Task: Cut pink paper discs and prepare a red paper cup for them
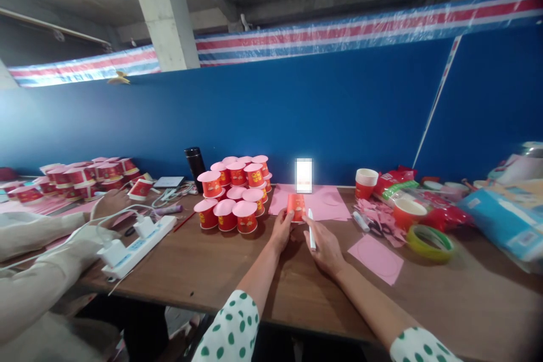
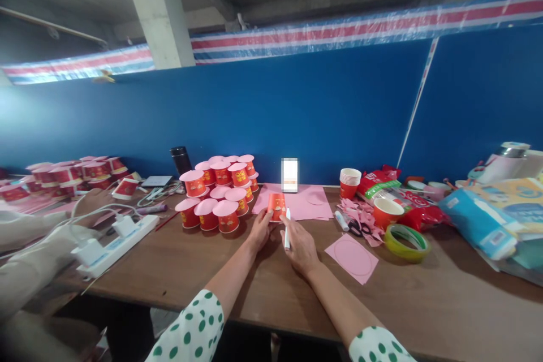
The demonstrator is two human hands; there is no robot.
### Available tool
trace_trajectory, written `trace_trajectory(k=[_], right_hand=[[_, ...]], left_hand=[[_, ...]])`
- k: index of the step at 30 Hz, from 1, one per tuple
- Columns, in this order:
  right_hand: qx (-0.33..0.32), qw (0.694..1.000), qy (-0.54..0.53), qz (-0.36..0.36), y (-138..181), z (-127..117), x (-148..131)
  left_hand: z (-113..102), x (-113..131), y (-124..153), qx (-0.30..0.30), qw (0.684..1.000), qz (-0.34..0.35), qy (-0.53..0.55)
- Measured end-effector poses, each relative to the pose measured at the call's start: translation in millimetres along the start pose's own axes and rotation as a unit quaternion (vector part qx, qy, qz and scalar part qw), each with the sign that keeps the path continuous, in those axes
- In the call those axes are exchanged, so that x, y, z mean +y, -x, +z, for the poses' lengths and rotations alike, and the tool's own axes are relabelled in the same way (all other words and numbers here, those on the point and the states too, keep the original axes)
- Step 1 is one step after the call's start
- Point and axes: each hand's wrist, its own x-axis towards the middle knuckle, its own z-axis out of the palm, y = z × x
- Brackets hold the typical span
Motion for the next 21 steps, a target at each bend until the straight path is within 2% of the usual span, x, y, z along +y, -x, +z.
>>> trace_trajectory(k=[21], right_hand=[[-0.001,1.0,-0.002,-0.004,0.5,0.6,0.4]], left_hand=[[1.6,3.2,2.1,-0.003,1.0,-0.009,-0.006]])
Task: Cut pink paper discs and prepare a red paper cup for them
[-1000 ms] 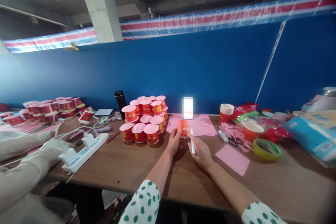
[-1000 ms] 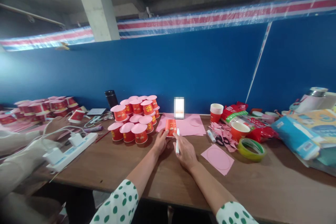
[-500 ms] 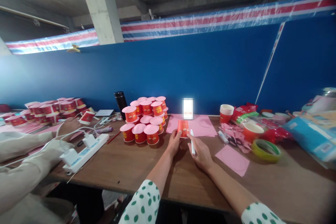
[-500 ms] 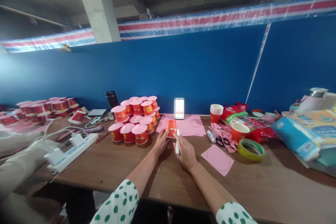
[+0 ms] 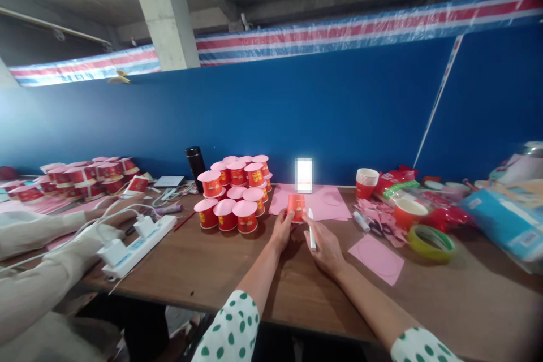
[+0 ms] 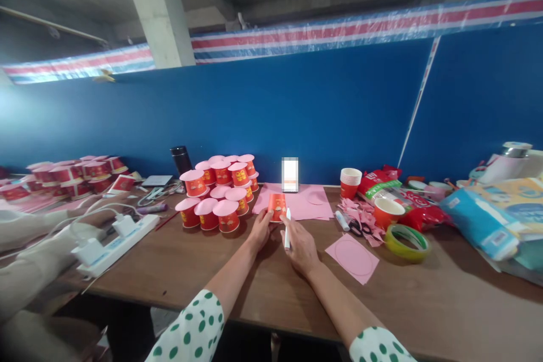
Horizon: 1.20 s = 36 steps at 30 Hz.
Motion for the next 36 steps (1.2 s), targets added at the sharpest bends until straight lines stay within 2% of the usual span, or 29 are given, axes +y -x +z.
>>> trace_trajectory(k=[13,16,23,27,29,34,36], right_hand=[[0.0,1.0,-0.013,0.012,-0.3,0.8,2.4],[-0.001,0.999,-0.019,0.029,-0.6,0.8,3.2],[-0.002,0.998,-0.035,0.051,-0.2,4.1,5.4],[-0.008,0.997,-0.056,0.06,-9.5,-4.1,4.6],[0.009,0.995,-0.072,0.069,-20.3,-12.3,4.4],[0.109,0.976,-0.139,0.125,-41.7,-23.4,15.5],[0.131,0.97,-0.154,0.134,-39.7,-19.7,25.1]], left_hand=[[0.3,0.5,0.4,0.016,0.999,-0.017,-0.026],[0.9,1.6,0.5,0.001,0.999,-0.029,-0.026],[0.4,4.8,-1.4,0.011,0.997,-0.077,-0.002],[0.5,6.6,-6.8,0.025,0.994,-0.11,-0.009],[2.5,8.4,-10.5,0.016,0.996,-0.092,-0.006],[8.6,11.3,-18.6,-0.022,0.998,-0.046,-0.026],[8.5,9.2,-20.4,0.004,0.998,-0.043,-0.048]])
